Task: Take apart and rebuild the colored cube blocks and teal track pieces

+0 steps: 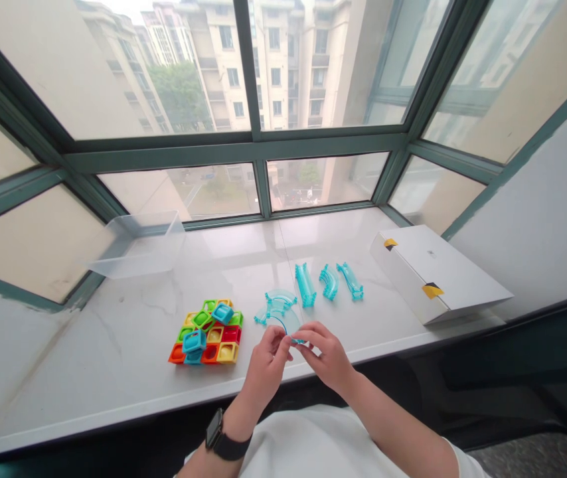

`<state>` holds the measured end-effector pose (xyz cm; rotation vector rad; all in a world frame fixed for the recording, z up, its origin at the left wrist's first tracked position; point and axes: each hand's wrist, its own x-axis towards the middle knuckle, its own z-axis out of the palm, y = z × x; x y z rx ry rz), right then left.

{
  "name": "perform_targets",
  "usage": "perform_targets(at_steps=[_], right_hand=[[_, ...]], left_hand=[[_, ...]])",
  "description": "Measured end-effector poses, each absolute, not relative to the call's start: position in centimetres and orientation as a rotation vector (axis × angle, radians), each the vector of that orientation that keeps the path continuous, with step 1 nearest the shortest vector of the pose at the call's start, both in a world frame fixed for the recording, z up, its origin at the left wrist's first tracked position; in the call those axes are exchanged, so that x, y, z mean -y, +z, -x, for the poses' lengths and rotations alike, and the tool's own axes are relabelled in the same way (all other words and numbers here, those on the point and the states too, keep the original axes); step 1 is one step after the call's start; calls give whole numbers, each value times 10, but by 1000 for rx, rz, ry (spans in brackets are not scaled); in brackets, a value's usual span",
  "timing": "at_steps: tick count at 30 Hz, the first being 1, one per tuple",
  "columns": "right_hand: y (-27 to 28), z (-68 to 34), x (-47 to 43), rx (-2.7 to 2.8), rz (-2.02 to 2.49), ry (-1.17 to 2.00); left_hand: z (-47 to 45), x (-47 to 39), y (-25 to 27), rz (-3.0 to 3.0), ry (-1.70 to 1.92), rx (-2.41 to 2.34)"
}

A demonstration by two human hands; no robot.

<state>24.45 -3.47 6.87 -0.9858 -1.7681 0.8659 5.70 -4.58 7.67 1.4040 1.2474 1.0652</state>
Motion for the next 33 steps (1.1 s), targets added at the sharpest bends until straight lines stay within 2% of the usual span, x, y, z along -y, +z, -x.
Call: perform_targets(at_steps=[4,15,23,33], right_hand=[[64,-253,29,1761,1049,782],[47,-285,17,1659,1224,694],[23,-305,19,1652,1295,700],[15,-333,-5,1485,1415,418]], left_hand=[[-61,38,63,-1492,1010,-1267],[-82,-8,-14,-2000,676,-1531],[-88,-18,-23,-2101,571,-1590],[-88,-18,-22,-2106,533,-1613]])
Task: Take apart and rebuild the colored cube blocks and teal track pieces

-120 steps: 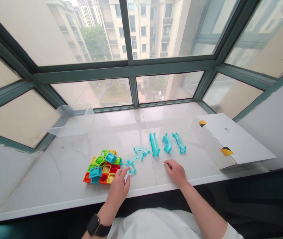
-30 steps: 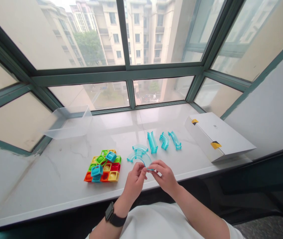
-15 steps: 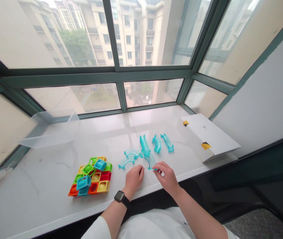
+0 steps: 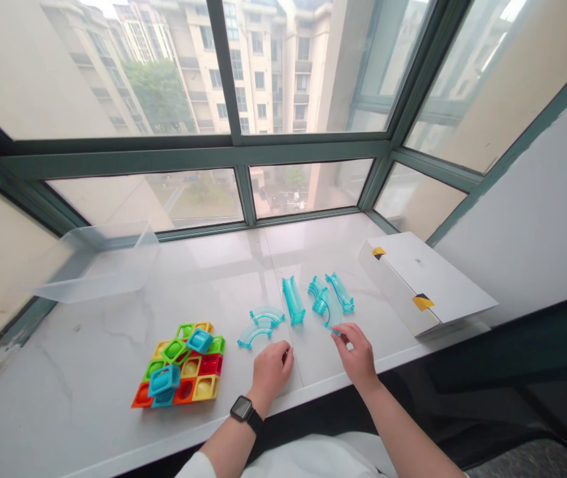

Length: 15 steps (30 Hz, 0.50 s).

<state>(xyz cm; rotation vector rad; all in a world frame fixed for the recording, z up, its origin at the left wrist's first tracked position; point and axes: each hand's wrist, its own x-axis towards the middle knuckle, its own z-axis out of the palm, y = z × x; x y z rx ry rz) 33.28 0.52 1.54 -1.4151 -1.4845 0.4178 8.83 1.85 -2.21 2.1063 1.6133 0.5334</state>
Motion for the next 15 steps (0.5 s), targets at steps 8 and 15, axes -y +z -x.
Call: perform_targets(at_steps=[8,15], right_hand=[[24,-347,-51,1450,1515,403],[16,-347,-77,1508,1564,430]], left_hand=[[-88,-19,-21,-2085,521,-1621],[-89,-19,-20,-2087,525,-1607]])
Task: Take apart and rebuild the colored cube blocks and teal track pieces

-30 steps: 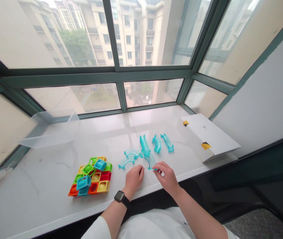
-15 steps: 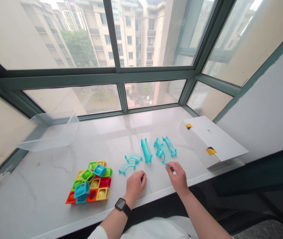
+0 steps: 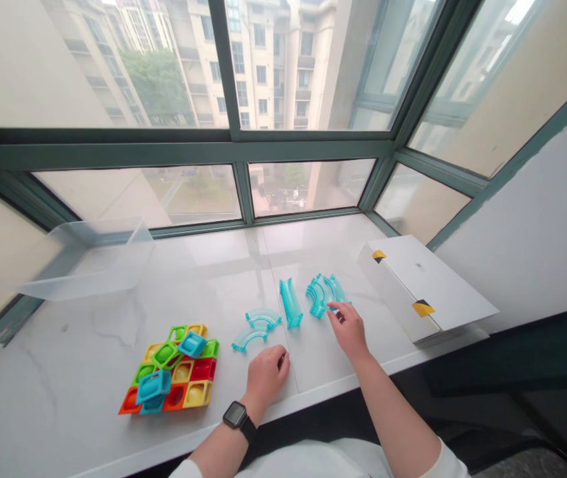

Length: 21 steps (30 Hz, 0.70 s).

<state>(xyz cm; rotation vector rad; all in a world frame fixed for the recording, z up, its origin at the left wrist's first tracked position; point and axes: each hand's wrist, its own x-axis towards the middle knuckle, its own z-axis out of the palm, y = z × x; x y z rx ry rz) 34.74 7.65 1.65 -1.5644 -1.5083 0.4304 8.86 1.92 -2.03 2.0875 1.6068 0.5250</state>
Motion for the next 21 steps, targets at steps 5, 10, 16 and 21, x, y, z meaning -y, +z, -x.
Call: perform_targets(at_steps=[5,10,16,21], right_hand=[[11,-343,-86,1543,1580,449],[10,-340,-93,1533,1632,474],[7,-338,-94,1510,1641,484],[3,-339,-93,1518,1625,457]], left_hand=[[-89,-19,-20,-2095,545,-1602],[-89,-19,-20,-2095,534,-1608],[-89,-19,-20,-2093,511,-1616],[-89,-19,-21,-2092,508,-1626]])
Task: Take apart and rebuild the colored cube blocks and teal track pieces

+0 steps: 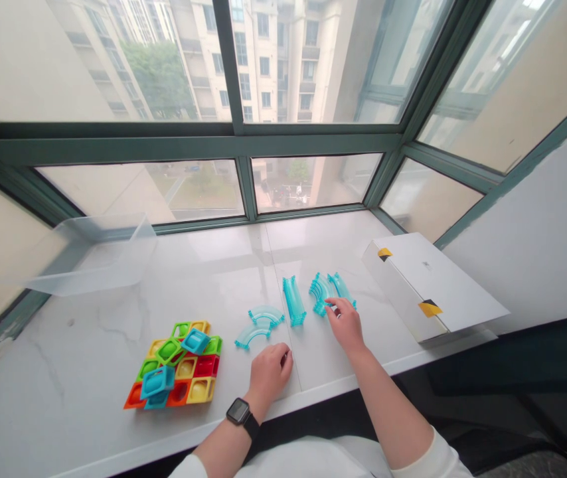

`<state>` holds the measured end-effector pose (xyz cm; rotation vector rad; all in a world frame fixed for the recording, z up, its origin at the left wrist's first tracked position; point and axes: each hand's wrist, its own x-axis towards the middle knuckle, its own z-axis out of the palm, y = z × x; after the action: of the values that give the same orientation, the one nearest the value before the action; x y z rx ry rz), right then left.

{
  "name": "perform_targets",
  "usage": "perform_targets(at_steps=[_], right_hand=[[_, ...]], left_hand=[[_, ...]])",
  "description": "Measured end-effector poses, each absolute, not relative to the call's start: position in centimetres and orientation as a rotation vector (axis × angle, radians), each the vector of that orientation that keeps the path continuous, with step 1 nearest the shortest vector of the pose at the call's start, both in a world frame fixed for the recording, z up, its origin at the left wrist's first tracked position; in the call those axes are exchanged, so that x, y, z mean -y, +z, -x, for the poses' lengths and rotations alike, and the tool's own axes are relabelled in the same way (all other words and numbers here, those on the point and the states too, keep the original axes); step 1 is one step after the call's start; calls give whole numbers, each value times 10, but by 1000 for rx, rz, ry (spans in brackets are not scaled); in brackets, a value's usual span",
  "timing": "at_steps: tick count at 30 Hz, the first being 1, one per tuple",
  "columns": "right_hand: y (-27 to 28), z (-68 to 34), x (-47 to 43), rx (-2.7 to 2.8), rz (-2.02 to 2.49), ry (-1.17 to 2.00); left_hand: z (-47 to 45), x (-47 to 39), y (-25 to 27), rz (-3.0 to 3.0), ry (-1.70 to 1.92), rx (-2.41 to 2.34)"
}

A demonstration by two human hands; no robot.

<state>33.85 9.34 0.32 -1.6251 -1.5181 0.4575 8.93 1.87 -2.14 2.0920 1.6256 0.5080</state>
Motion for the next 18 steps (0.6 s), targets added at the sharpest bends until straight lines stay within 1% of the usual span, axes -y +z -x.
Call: perform_targets(at_steps=[18], right_hand=[[2,-340,-94,1551,1624,437]], left_hand=[[-89,-19,-22,-2093,534,-1626]])
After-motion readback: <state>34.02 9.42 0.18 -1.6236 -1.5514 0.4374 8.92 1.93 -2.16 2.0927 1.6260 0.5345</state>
